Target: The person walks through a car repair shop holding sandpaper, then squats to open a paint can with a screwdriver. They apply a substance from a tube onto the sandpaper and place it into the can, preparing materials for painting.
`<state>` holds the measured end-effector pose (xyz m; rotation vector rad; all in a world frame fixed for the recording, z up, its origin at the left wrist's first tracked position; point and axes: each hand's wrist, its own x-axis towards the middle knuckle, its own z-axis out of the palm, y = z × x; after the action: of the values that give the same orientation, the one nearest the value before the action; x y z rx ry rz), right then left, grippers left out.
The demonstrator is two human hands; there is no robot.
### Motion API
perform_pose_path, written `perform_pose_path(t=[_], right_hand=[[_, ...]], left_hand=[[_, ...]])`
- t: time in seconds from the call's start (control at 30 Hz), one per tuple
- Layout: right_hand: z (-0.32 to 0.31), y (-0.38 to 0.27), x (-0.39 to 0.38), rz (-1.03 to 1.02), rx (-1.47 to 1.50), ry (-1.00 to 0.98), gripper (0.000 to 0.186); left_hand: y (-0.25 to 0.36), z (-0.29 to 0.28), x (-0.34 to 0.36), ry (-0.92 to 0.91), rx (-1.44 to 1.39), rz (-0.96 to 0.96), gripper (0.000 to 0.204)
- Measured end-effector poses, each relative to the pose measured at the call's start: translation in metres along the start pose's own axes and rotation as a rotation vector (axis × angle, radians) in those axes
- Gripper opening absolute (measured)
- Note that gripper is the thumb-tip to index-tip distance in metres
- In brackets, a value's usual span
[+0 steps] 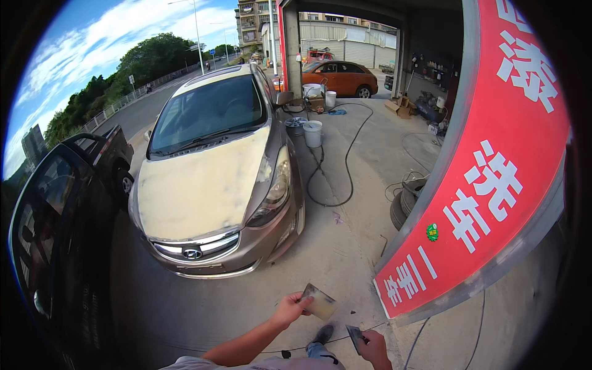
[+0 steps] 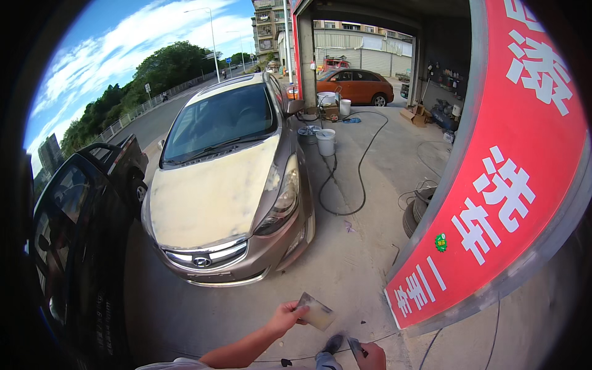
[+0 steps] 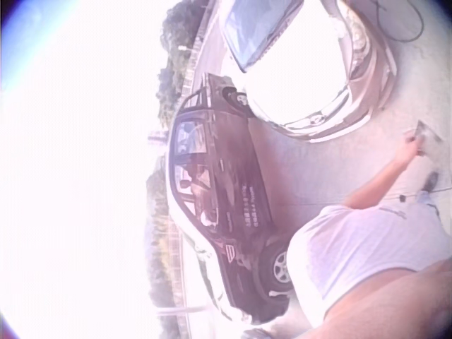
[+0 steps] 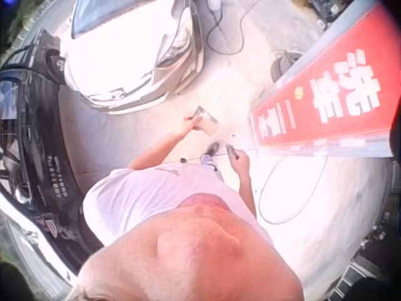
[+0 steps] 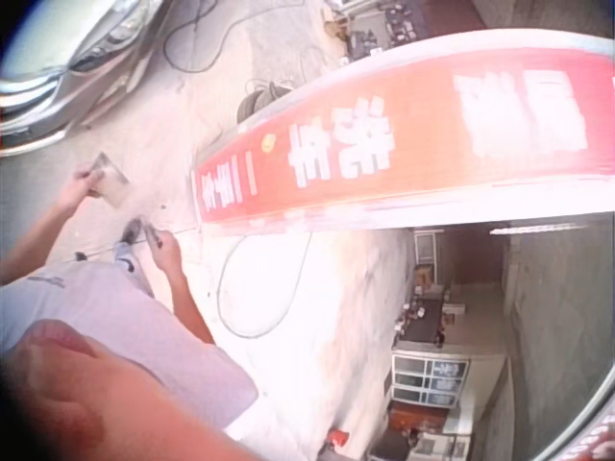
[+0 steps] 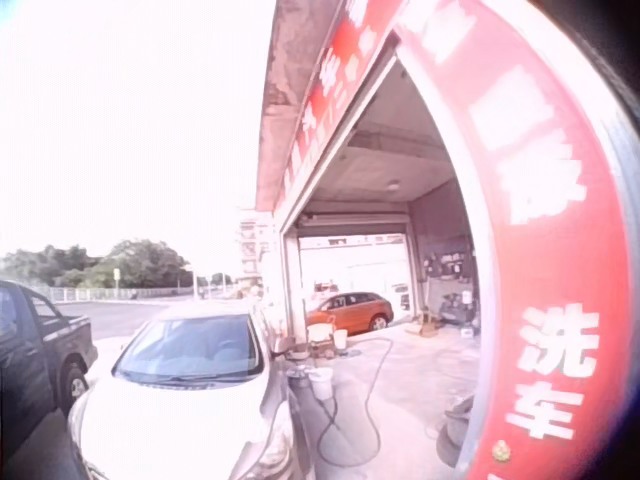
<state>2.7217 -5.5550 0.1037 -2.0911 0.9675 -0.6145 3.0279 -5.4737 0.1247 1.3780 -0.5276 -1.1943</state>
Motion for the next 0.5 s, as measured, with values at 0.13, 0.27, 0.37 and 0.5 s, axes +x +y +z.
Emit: perform_pose_path(t=[0.13, 0.27, 0.37, 0.5], right_hand=[[-0.042, -0.021, 0.196, 0.004, 0.002, 0.115, 0.021], [-0.05, -0.067, 0.371, -0.411, 0.169, 0.323, 0.021], [-0.017, -0.056, 0.479, -0.618, 0.174, 0.392, 0.022], [0.047, 0.043, 0.636, -0.36, -0.085, 0.17, 0.018]], left_hand=[[0.046, 0.012, 0.124, 0.123, 0.045, 0.133, 0.026], [0.079, 0.017, 0.243, 0.237, 0.03, 0.183, 0.023], [0.106, 0.022, 0.344, 0.284, 0.159, 0.283, 0.017], [0.174, 0.023, 0.49, 0.267, 0.367, 0.712, 0.017]])
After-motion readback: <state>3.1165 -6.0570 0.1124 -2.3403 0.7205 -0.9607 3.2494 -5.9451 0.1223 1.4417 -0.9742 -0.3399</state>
